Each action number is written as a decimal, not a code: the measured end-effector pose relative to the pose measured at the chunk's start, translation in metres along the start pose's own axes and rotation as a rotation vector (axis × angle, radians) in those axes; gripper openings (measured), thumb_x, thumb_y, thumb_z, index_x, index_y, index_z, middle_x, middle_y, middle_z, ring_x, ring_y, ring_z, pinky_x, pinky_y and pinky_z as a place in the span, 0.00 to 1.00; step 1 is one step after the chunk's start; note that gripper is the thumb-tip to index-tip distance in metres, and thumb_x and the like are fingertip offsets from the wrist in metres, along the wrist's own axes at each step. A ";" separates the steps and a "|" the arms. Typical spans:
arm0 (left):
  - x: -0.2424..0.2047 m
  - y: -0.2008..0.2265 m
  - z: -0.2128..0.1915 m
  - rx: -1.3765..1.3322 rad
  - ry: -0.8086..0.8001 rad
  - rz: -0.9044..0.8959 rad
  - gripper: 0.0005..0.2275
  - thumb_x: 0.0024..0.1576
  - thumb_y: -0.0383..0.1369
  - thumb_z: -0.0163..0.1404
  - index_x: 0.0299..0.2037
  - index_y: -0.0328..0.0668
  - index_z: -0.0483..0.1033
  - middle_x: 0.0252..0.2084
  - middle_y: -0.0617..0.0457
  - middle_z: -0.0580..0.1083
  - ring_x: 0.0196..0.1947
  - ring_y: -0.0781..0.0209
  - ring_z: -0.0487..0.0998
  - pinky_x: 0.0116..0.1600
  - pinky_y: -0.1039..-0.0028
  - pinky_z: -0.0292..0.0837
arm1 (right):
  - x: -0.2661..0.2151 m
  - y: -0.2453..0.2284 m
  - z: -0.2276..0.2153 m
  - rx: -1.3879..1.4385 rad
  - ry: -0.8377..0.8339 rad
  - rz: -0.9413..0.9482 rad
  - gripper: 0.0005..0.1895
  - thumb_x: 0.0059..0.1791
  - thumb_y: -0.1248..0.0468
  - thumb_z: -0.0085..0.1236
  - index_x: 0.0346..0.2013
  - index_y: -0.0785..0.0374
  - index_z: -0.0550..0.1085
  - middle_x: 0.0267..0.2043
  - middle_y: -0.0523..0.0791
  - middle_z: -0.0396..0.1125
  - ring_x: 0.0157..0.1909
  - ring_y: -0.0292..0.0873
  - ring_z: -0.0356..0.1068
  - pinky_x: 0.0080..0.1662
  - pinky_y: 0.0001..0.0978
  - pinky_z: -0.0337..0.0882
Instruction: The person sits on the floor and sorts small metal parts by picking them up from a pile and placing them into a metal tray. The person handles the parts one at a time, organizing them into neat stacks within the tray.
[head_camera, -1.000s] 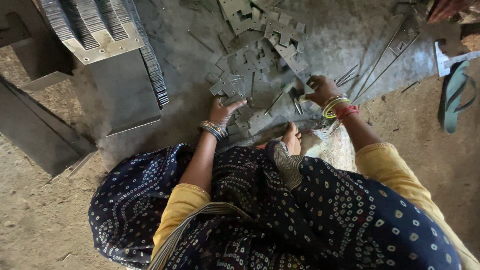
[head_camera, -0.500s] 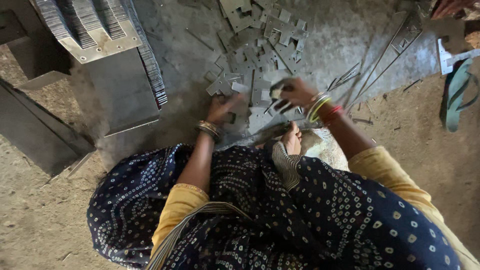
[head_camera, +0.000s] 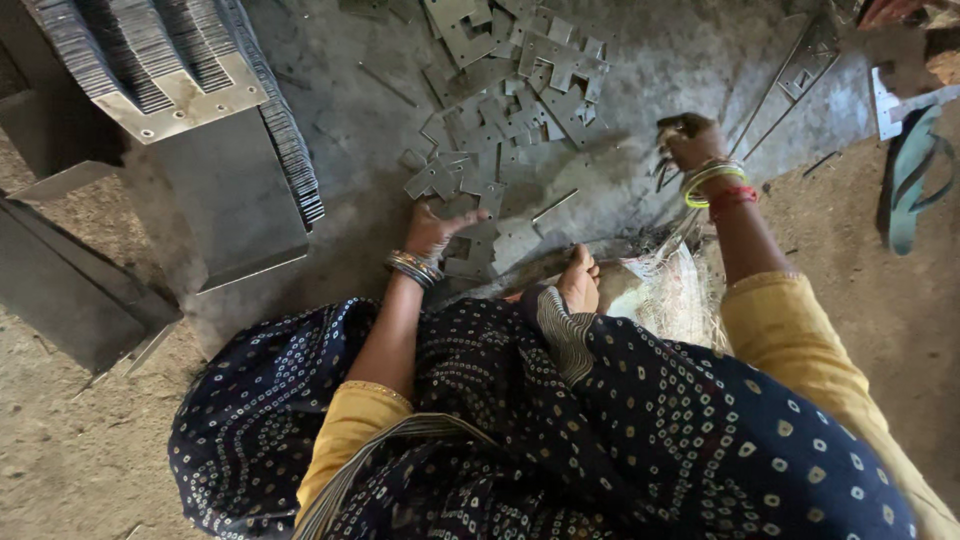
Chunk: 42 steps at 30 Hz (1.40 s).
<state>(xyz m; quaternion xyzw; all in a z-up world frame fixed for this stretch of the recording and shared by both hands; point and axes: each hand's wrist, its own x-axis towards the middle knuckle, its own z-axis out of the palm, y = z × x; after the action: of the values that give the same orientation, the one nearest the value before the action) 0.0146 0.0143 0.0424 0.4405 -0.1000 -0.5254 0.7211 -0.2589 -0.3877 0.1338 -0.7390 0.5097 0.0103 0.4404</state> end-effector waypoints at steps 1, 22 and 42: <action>0.001 0.000 0.002 0.009 0.006 -0.010 0.22 0.46 0.28 0.67 0.51 0.30 0.75 0.47 0.46 0.80 0.45 0.57 0.83 0.55 0.63 0.79 | -0.010 -0.008 0.004 0.051 -0.021 0.011 0.23 0.51 0.76 0.44 0.59 0.66 0.75 0.44 0.53 0.75 0.37 0.46 0.76 0.40 0.38 0.80; 0.033 -0.097 -0.056 0.069 -0.038 -0.031 0.18 0.62 0.43 0.54 0.53 0.34 0.81 0.54 0.51 0.81 0.57 0.63 0.81 0.64 0.72 0.74 | 0.048 -0.069 0.047 -0.655 0.131 -0.585 0.26 0.47 0.61 0.67 0.59 0.62 0.73 0.57 0.59 0.69 0.65 0.65 0.63 0.66 0.53 0.64; 0.014 -0.043 -0.018 -0.024 0.056 -0.071 0.19 0.57 0.35 0.58 0.56 0.33 0.76 0.54 0.43 0.78 0.54 0.54 0.80 0.60 0.65 0.76 | -0.047 -0.205 0.143 -0.075 -0.533 -0.275 0.24 0.46 0.65 0.63 0.57 0.60 0.71 0.49 0.50 0.75 0.42 0.50 0.78 0.40 0.40 0.79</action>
<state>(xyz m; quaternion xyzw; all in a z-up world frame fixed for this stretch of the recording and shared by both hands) 0.0024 0.0091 -0.0043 0.4494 -0.0576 -0.5394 0.7098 -0.0630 -0.2391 0.1991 -0.7880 0.2707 0.1631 0.5283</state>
